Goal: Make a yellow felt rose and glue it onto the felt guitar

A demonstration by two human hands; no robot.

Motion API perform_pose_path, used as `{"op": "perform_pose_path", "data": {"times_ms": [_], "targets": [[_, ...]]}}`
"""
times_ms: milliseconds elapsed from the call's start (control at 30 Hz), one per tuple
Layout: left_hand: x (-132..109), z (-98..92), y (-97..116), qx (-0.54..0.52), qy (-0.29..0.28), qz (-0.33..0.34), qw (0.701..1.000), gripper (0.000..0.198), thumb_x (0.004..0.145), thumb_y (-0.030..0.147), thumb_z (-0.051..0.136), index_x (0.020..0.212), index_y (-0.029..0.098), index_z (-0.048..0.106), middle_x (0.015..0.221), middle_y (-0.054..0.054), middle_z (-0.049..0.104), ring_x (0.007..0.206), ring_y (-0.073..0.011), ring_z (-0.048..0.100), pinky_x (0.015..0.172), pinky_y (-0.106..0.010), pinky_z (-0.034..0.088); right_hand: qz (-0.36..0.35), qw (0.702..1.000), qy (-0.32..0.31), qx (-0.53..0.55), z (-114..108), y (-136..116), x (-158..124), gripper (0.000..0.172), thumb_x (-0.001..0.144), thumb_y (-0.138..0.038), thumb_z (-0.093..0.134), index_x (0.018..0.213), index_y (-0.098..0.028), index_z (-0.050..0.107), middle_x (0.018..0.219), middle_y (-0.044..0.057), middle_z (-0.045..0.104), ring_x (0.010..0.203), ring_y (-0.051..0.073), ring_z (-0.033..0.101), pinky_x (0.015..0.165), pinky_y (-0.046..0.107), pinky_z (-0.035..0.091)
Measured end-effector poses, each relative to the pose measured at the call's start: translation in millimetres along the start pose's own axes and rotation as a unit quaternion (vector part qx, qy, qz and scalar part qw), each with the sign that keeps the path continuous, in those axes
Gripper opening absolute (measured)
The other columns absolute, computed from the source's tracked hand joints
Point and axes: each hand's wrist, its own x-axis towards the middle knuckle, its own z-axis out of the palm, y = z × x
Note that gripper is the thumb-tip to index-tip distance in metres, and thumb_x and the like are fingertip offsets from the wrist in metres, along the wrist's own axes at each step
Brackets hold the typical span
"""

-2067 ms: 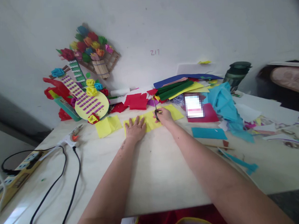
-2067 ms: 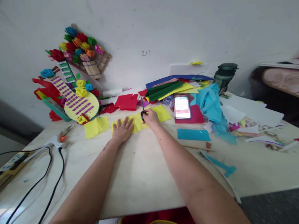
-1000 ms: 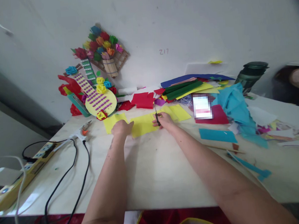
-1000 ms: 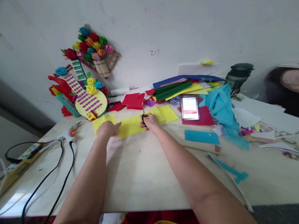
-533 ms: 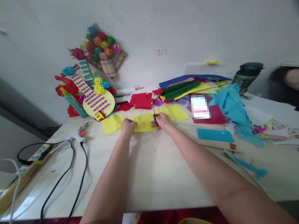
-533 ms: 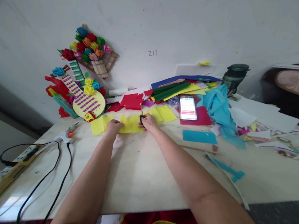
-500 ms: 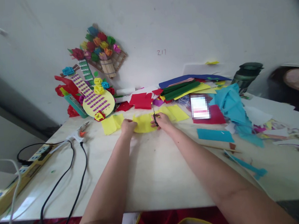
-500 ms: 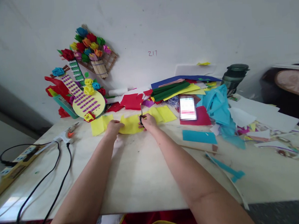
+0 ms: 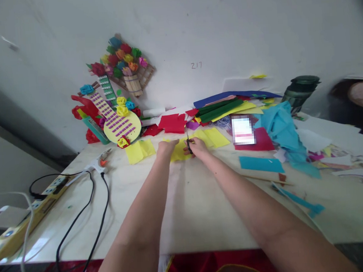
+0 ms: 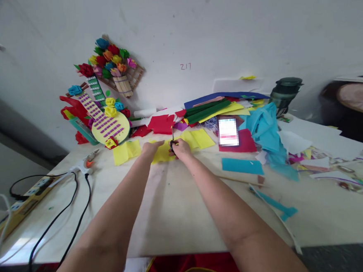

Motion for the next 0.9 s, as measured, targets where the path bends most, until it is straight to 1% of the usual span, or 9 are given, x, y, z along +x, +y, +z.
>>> {"op": "perform_pose_path", "data": {"times_ms": [67,100,200,333,533,633,733,800,900], "targets": [[-6.4,3.0,7.8,0.032,-0.014,-0.059,0.998,0.063,0.05,0.055,0.064,0.098,0.014,0.057,0.089,-0.016,0.065,0.08,-0.0288,0.062,0.063,-0.037,0.047,-0.009,1.0,0.002,-0.009,0.0,1.9,1.9,0.026,0.078,-0.034,0.051,0.095,-0.016,0.048,0.079,0.007,0.067,0.049,0.011,0.062,0.032,0.015,0.04],[-10.4,3.5,11.0,0.053,-0.02,-0.069,0.996,0.063,0.049,0.052,0.066,0.098,0.014,0.058,0.093,-0.016,0.064,0.085,-0.0292,0.06,0.067,-0.036,0.047,-0.014,1.0,0.003,-0.012,0.1,2.9,2.8,0.026,0.078,-0.035,0.051,0.095,-0.016,0.048,0.079,0.007,0.067,0.049,0.011,0.061,0.032,0.016,0.041],[-21.7,1.3,16.3,0.099,-0.028,-0.036,0.994,0.048,0.055,0.047,0.064,0.091,0.015,0.062,0.1,-0.017,0.062,0.092,-0.0288,0.058,0.071,-0.035,0.045,-0.019,1.0,0.002,-0.009,0.7,4.7,3.9,0.026,0.078,-0.036,0.051,0.095,-0.016,0.048,0.077,0.006,0.067,0.049,0.011,0.061,0.032,0.016,0.04],[-29.8,-3.0,15.8,0.117,-0.032,0.01,0.993,0.036,0.064,0.042,0.058,0.089,0.017,0.062,0.099,-0.016,0.063,0.092,-0.0287,0.058,0.071,-0.035,0.044,-0.011,1.0,0.002,0.001,2.1,4.7,2.2,0.025,0.079,-0.035,0.05,0.096,-0.016,0.048,0.074,0.005,0.066,0.05,0.011,0.062,0.032,0.015,0.038],[-34.0,2.0,17.0,0.086,0.021,0.085,0.992,0.03,0.075,0.04,0.044,0.093,0.021,0.058,0.092,-0.011,0.064,0.089,-0.0254,0.059,0.069,-0.033,0.044,-0.016,0.999,0.026,0.027,2.9,1.7,-2.7,0.024,0.077,-0.035,0.051,0.094,-0.019,0.049,0.078,0.004,0.066,0.05,0.011,0.061,0.032,0.015,0.038],[-33.3,5.7,18.3,0.065,0.017,0.07,0.995,0.03,0.079,0.037,0.039,0.096,0.019,0.056,0.092,-0.012,0.064,0.088,-0.0241,0.06,0.068,-0.031,0.044,-0.024,0.997,0.034,0.062,1.9,-1.8,-6.4,0.024,0.077,-0.035,0.05,0.095,-0.019,0.048,0.079,0.003,0.066,0.048,0.009,0.06,0.033,0.015,0.037],[-30.7,8.2,17.5,0.048,0.004,0.055,0.997,0.039,0.078,0.046,0.038,0.091,0.016,0.059,0.092,-0.014,0.064,0.088,-0.0243,0.06,0.067,-0.03,0.044,-0.025,0.996,0.037,0.081,1.4,-5.7,-10.1,0.025,0.077,-0.034,0.051,0.096,-0.018,0.047,0.078,0.003,0.066,0.047,0.008,0.059,0.034,0.015,0.037],[-29.0,9.1,16.2,0.039,-0.013,0.058,0.998,0.041,0.074,0.051,0.043,0.088,0.016,0.061,0.09,-0.014,0.065,0.087,-0.0244,0.06,0.066,-0.029,0.043,-0.021,0.996,0.034,0.083,1.4,-7.8,-11.9,0.024,0.076,-0.033,0.052,0.095,-0.018,0.048,0.077,0.002,0.066,0.047,0.008,0.059,0.034,0.015,0.038],[-28.4,8.7,14.6,0.025,-0.015,0.058,0.998,0.034,0.073,0.044,0.049,0.088,0.017,0.062,0.089,-0.012,0.066,0.085,-0.0235,0.061,0.065,-0.028,0.043,-0.023,0.995,0.03,0.09,0.3,-9.7,-12.5,0.022,0.076,-0.032,0.052,0.093,-0.018,0.049,0.074,0.002,0.066,0.046,0.008,0.058,0.034,0.015,0.036]]}}
